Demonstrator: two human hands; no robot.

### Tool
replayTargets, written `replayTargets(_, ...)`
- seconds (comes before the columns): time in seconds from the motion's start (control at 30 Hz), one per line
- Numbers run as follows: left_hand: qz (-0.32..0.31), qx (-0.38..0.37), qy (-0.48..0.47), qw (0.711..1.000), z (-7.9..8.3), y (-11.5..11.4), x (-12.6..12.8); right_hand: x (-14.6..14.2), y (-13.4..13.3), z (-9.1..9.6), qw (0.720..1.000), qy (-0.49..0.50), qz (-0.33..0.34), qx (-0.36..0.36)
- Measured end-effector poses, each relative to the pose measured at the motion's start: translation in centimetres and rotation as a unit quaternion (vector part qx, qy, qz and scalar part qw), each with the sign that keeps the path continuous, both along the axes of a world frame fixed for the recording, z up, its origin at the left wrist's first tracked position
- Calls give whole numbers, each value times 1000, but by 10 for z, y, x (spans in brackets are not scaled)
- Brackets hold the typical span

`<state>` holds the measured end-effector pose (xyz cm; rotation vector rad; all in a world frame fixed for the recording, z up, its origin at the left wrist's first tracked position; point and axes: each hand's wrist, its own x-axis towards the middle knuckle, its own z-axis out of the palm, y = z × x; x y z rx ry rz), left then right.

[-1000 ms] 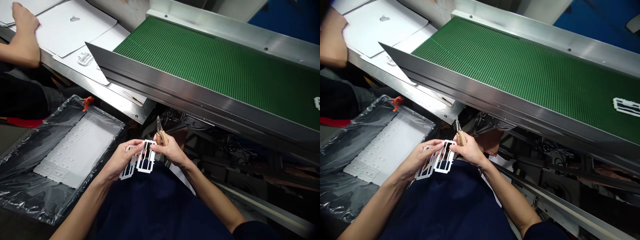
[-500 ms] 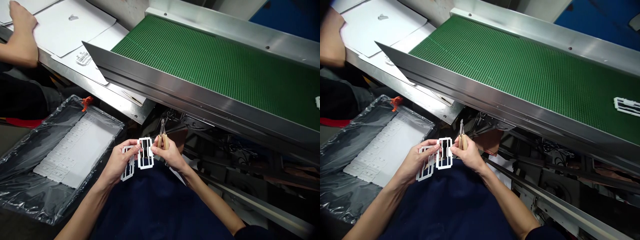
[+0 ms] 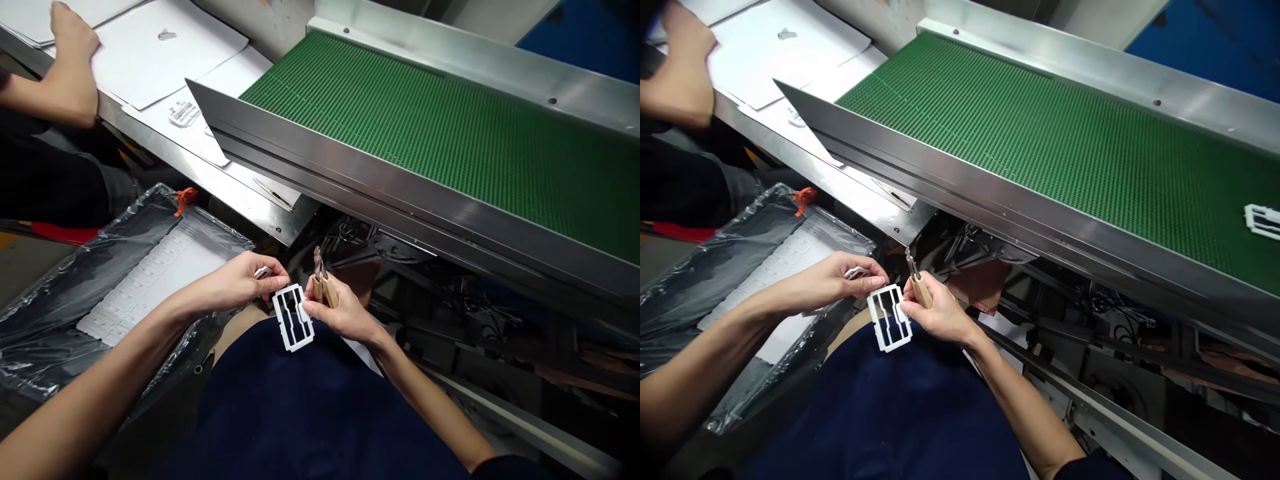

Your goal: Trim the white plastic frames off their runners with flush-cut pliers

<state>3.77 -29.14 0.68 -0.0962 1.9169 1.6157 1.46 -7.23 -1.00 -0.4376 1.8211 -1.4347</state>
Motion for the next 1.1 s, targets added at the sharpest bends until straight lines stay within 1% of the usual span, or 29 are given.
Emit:
replayTargets(0.07,-63,0,3,998,2,-3,-4,1,1,1,1000,9,23,3)
replayTargets(0.13,-107,1,8,994,3,-5,-6,2,1,0,999,13,40,7)
replayTargets(0.23,-142,-2,9,990,5,-6,-5,5,2,-2,999,11,52,6)
replayTargets(0.33,-153,-10,11,988,7,-6,-1,6,1,-4,998,7,60,3)
replayTargets(0.43,-146,-47,51,987,8,-3,4,6,-2,-4,997,9,76,4)
replayTargets(0.5,-122,-78,107,984,8,0,8,5,-3,-5,997,-5,79,-11)
replayTargets(0.53,-105,-80,138,982,7,1,10,4,-4,-6,996,-20,78,-26)
replayTargets(0.57,-86,-68,164,980,7,2,12,4,-5,-8,995,-38,75,-44)
replayTargets(0.63,-57,-11,182,982,5,4,17,5,-6,-12,991,-76,71,-79)
replayTargets(0.7,-44,48,161,985,3,4,22,7,-7,-17,987,-100,78,-96)
replayTargets(0.77,-43,82,133,987,1,4,28,9,-8,-20,986,-98,97,-93)
replayTargets(0.87,-47,80,108,990,1,1,35,10,-8,-17,989,-37,139,-43)
replayTargets(0.97,-50,53,94,993,0,-1,40,2,-1,0,979,63,188,49)
replayTargets(1.03,-54,36,88,994,1,-3,42,-7,6,17,957,144,222,118)
replayTargets(1.1,-63,22,87,994,3,-3,42,-15,12,35,921,222,264,183)
